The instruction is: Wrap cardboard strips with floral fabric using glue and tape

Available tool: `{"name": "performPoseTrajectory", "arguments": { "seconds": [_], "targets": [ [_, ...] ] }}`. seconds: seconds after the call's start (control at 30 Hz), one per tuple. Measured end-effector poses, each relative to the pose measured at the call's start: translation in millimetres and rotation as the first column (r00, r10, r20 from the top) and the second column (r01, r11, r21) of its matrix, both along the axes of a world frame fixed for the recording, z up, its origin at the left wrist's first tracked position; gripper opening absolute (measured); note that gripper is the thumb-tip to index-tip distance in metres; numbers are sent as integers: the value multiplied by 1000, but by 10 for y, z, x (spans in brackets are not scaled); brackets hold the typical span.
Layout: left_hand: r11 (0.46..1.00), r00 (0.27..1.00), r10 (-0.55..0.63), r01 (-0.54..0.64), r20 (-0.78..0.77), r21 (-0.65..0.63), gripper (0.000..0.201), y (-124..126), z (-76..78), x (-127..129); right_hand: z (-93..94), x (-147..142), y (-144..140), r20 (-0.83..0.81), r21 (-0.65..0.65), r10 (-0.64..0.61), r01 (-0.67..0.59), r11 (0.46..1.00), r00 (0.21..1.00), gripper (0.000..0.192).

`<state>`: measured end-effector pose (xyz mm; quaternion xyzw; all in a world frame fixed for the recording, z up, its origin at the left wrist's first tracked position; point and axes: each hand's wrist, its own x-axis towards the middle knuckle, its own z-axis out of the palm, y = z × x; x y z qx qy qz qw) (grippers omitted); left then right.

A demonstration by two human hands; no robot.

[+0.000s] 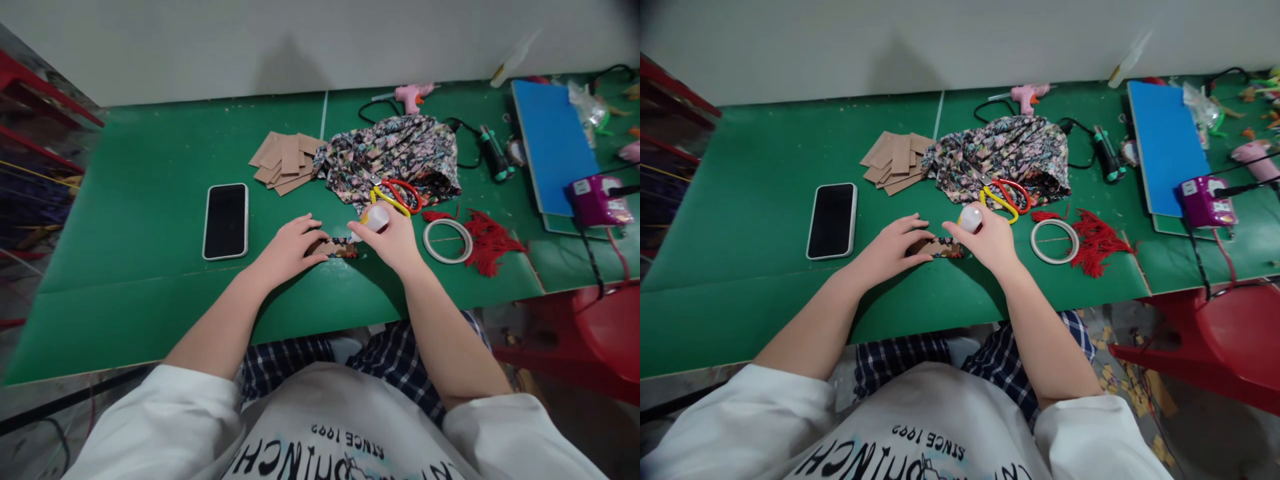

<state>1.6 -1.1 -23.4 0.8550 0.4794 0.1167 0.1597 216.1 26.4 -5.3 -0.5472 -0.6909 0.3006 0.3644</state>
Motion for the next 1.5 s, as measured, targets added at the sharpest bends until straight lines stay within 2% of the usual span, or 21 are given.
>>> {"name": "performPoseTrajectory", "arguments": {
  "seconds": [0.5, 0.87, 1.07, 1.13, 1.23, 1.37, 1.5],
  "targets": [
    [1000, 1000, -6, 6, 6, -9, 42, 0, -5, -6, -69, -3, 15, 5, 35, -31, 31, 999, 999, 37],
    [1000, 1000, -1, 1, -15, -10, 42, -3, 19, 9, -70, -25, -2, 31, 46, -16, 14, 999, 999, 39],
    [1000, 1000, -1, 1, 7, -21, 42, 1, 15, 7, -38, -12, -1, 17, 51, -53, 52, 997, 998, 38],
    [1000, 1000, 2, -2, 14, -24, 42, 3, 8, 6, -24, -2, 3, -34, 37, -44, 45, 998, 998, 37],
    [1000, 1000, -3, 3, 23, -21, 41, 6, 2, 4, -13, 22, 14, -197, 8, -5, 6, 1000, 980, 33],
    [1000, 1000, -20, 20, 13, -7, 41, 10, 3, -1, -22, 66, 34, -410, -40, 59, -82, 996, 910, 30],
    [1000, 1000, -12, 12, 10, -14, 41, 9, 0, -10, -58, 101, 54, -518, -78, 96, -158, 984, 850, 36]
  ]
}}
